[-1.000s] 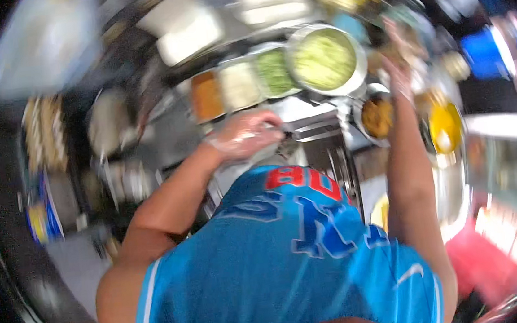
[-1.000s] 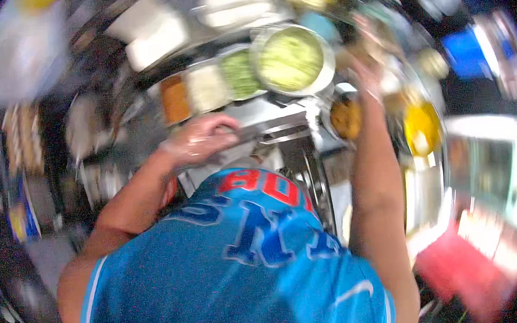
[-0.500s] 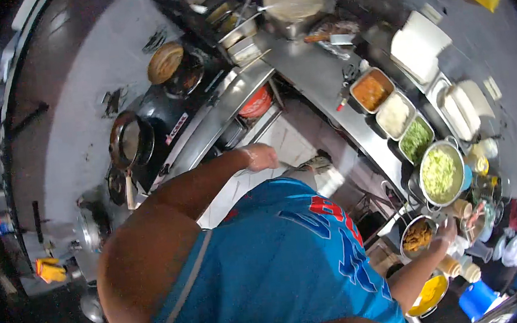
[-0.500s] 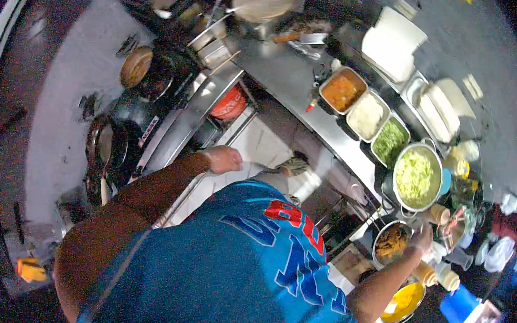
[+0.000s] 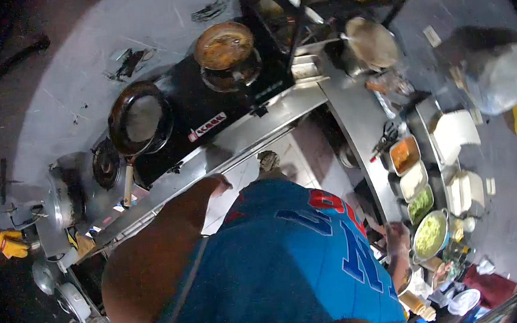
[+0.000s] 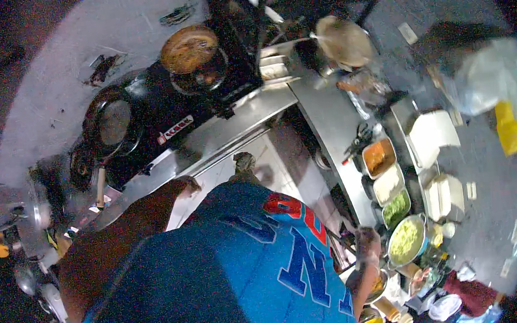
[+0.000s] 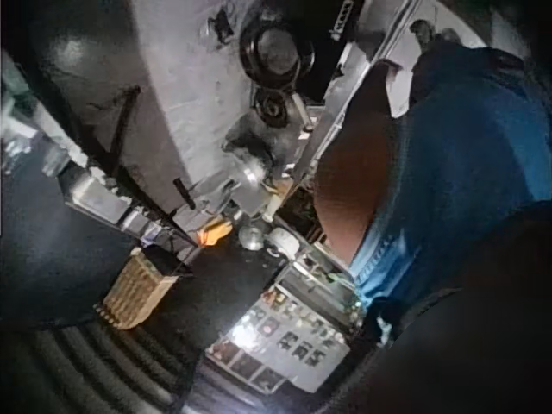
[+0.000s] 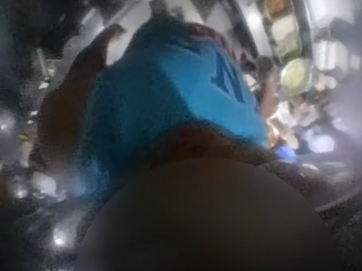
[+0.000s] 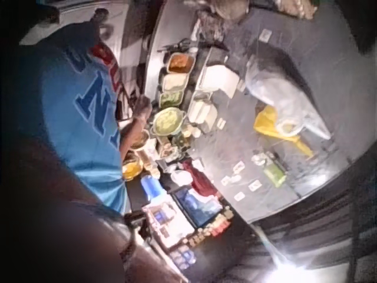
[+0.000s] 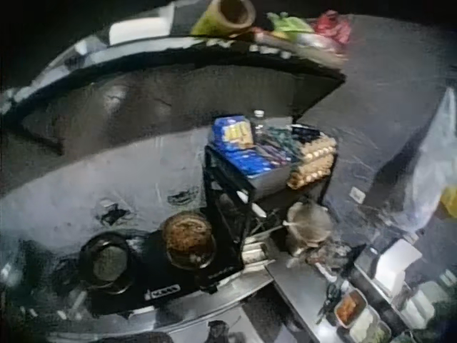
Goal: The person uses tongs to flip food in a pan and then assembles a wrap by placing cooked egg, cabbage, and meat onto a tortilla. They apply sauce from a squeeze bottle and fold the wrap by hand.
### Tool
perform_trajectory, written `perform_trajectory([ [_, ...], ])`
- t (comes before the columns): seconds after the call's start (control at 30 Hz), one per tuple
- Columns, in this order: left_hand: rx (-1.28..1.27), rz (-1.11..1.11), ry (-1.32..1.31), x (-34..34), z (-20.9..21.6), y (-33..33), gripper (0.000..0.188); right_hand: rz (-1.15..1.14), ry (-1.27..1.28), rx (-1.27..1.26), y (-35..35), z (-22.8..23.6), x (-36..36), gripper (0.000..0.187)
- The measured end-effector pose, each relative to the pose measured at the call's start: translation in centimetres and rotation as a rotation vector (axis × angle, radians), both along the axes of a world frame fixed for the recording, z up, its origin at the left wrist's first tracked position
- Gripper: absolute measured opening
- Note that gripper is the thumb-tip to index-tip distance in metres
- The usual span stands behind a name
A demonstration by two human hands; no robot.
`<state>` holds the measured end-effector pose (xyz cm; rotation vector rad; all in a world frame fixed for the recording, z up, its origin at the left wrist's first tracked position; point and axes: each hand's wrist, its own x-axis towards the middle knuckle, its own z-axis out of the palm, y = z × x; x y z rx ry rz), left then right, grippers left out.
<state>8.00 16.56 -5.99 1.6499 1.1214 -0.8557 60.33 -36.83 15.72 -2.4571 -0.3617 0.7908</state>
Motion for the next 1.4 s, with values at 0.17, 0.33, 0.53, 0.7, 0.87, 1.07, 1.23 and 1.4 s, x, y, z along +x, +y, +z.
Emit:
perform_trajectory([
  [0.17,-0.35,0.349,0.233,-5.9,1.7,1.0,0.058,0.02,0.384,0.451,19.2,-1.8,6.0,0.034],
  [0.33,-0.424,0.545,0.236,-9.9,3.8,-0.8,0.059,0.635,-0.189,0.087,38.4,5.9,6.6,0.027],
  [0.53,-0.354,0.838,0.119,-9.2,5.2,-4.1,0.031,0.866,-0.363,0.283,53.5,7.3,11.2,0.032],
  [0.7,-0.149,1.262,-0.063,-7.2,7.0,-8.6,0.022,1.091,-0.746,-0.188,67.9,5.8,13.9,0.033],
  [0.87,-0.064,1.487,0.012,-4.2,9.6,-18.0,0.028,1.214,-0.921,-0.379,79.1,2.3,17.5,0.033],
  [1.07,-0.158,1.603,0.095,1.5,12.6,-31.4,0.023,1.292,-0.955,-0.379,83.1,-1.1,20.6,0.033],
  [1.23,-0.148,1.575,0.144,5.5,14.2,-34.8,0.021,1.321,-0.993,-0.356,83.5,-1.1,22.9,0.033],
  [1.4,-0.108,1.513,0.146,6.1,13.2,-32.8,0.019,1.337,-1.054,-0.289,81.0,-0.4,24.2,0.033],
])
